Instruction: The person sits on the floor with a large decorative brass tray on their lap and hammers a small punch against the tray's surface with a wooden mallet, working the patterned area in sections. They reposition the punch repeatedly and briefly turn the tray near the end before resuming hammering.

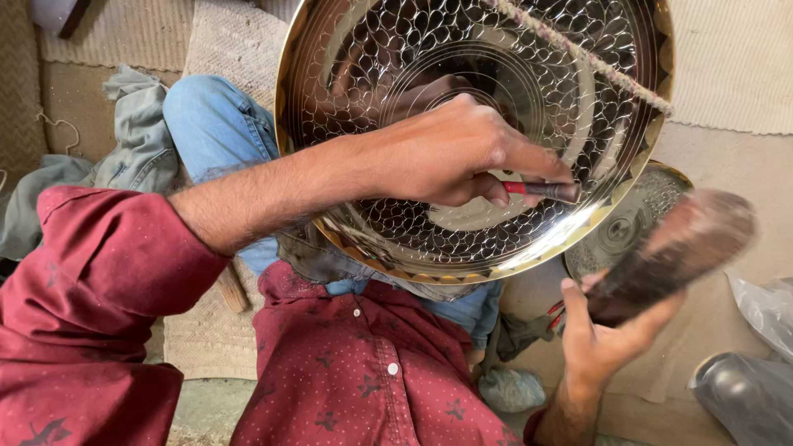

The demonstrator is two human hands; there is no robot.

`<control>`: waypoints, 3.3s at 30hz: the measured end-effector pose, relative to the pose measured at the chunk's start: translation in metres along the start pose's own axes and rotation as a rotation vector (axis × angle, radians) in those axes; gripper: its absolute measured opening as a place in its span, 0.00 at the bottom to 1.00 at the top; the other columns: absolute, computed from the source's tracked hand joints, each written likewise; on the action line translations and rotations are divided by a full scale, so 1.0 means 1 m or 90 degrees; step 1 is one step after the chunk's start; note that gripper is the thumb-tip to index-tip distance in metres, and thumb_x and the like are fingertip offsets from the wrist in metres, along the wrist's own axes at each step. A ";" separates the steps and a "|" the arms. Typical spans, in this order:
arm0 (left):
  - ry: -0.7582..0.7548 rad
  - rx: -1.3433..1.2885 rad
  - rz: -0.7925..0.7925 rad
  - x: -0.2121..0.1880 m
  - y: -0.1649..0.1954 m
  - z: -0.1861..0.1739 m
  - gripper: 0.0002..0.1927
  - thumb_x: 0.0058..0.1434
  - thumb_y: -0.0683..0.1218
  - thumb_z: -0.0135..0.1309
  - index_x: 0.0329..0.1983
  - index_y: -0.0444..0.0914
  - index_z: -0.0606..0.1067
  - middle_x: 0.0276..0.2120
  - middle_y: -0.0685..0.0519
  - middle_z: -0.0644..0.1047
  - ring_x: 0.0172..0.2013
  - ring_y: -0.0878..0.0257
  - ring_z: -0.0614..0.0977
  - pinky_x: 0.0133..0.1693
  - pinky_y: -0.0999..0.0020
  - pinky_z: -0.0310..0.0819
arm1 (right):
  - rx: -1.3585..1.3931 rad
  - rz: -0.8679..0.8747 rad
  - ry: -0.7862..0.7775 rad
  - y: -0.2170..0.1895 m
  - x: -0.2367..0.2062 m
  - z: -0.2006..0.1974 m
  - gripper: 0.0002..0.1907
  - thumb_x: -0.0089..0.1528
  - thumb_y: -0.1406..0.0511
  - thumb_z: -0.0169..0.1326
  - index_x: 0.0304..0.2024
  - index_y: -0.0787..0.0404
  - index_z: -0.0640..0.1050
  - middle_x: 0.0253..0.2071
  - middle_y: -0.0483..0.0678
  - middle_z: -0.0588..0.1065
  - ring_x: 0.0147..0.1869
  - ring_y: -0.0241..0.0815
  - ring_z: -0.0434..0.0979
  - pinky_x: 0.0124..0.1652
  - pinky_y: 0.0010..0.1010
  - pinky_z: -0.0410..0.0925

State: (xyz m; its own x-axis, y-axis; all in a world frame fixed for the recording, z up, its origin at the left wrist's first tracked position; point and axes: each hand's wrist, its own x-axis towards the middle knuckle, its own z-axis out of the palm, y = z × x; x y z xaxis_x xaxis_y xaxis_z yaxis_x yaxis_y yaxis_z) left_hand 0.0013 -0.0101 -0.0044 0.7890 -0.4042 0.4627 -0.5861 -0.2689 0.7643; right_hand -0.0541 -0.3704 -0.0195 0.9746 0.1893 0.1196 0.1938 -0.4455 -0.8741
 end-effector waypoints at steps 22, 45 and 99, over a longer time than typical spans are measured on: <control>-0.245 -0.022 0.034 0.022 -0.002 0.001 0.30 0.52 0.43 0.65 0.60 0.53 0.77 0.37 0.59 0.86 0.37 0.57 0.87 0.34 0.56 0.78 | -0.163 -0.092 -0.026 0.009 -0.023 0.026 0.51 0.58 0.81 0.64 0.76 0.66 0.50 0.44 0.56 0.74 0.44 0.44 0.78 0.48 0.33 0.73; -0.094 -0.019 -0.005 0.003 0.004 -0.003 0.31 0.55 0.41 0.64 0.65 0.45 0.74 0.45 0.51 0.84 0.39 0.54 0.87 0.32 0.59 0.78 | -0.137 -0.086 -0.019 -0.020 0.009 0.014 0.61 0.59 0.87 0.62 0.79 0.53 0.39 0.41 0.58 0.70 0.40 0.46 0.73 0.45 0.35 0.70; 0.653 -0.063 -0.339 0.003 0.045 0.076 0.21 0.69 0.35 0.63 0.58 0.39 0.66 0.36 0.56 0.80 0.28 0.75 0.79 0.31 0.79 0.76 | -0.265 -0.302 -0.395 -0.120 0.205 -0.022 0.30 0.67 0.76 0.59 0.68 0.70 0.62 0.58 0.60 0.74 0.58 0.46 0.79 0.57 0.32 0.74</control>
State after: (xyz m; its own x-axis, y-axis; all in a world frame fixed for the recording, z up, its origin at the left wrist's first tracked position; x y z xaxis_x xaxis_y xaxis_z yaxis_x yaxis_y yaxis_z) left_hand -0.0361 -0.0897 -0.0027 0.7365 0.6510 0.1839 -0.1534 -0.1040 0.9827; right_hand 0.1252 -0.2970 0.1203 0.5685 0.8216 0.0432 0.7048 -0.4593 -0.5406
